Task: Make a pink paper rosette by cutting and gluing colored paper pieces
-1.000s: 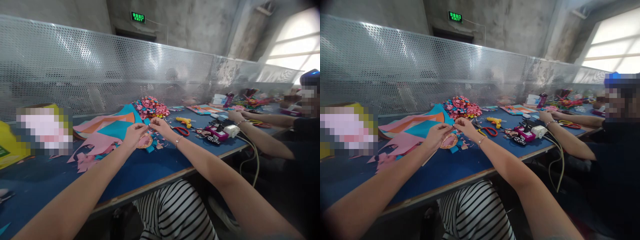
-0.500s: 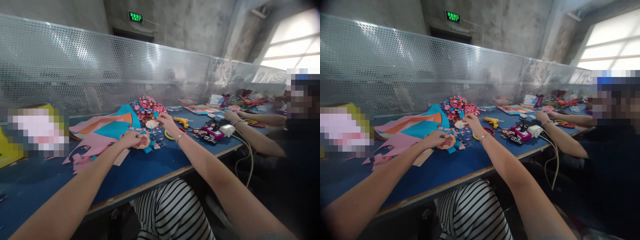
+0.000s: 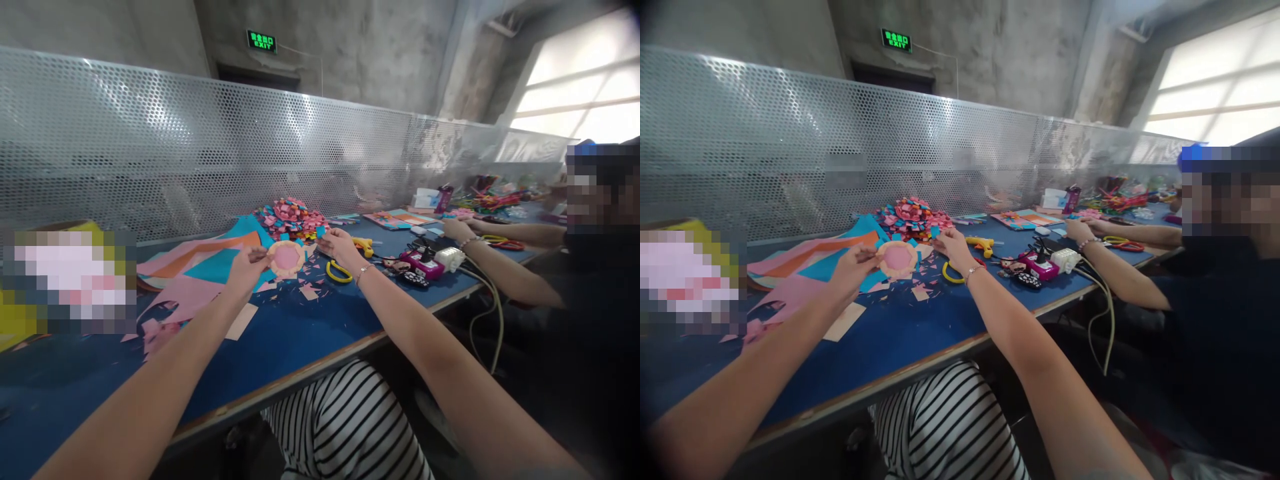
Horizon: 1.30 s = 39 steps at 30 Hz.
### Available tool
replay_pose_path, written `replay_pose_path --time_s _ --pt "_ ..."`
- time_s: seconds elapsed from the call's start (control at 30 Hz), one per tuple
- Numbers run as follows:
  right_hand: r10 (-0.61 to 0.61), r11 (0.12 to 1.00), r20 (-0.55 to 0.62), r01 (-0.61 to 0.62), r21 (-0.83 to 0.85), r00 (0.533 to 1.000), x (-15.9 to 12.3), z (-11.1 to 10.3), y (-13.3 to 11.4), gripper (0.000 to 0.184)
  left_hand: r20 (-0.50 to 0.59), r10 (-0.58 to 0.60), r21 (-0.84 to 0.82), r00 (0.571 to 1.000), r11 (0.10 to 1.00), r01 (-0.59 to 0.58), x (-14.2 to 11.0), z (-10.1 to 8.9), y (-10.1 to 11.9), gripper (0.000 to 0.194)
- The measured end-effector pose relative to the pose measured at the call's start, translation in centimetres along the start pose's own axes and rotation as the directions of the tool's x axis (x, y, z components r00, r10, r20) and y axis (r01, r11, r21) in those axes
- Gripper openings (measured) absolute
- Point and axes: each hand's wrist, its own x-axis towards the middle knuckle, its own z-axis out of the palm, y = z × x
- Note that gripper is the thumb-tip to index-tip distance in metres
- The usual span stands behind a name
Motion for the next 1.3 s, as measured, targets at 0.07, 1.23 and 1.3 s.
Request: replay_pose_path --time_s 0.07,1.23,1.3 --pt "0.007 1.000 -0.003 -0.008 -0.010 1.000 0.1 -0.1 0.3 0.024 -0.044 -0.062 -0.146 0.997 0.988 0.055 -0.1 0.1 0.1 0.041" --pt "0.187 0.974 0.264 -0.213 0.074 0.946 -1.7 2.9 1.1 0.016 -0.069 -0.214 -0.445 0.974 0.881 0.162 -0.5 1.3 -0.1 0.030" --pt "0.194 0.972 0.257 -0.222 0.083 0.947 -1.9 2.9 0.9 0.015 -0.059 -0.208 -0.442 0.976 0.882 0.161 -0.5 1.3 0.0 0.034"
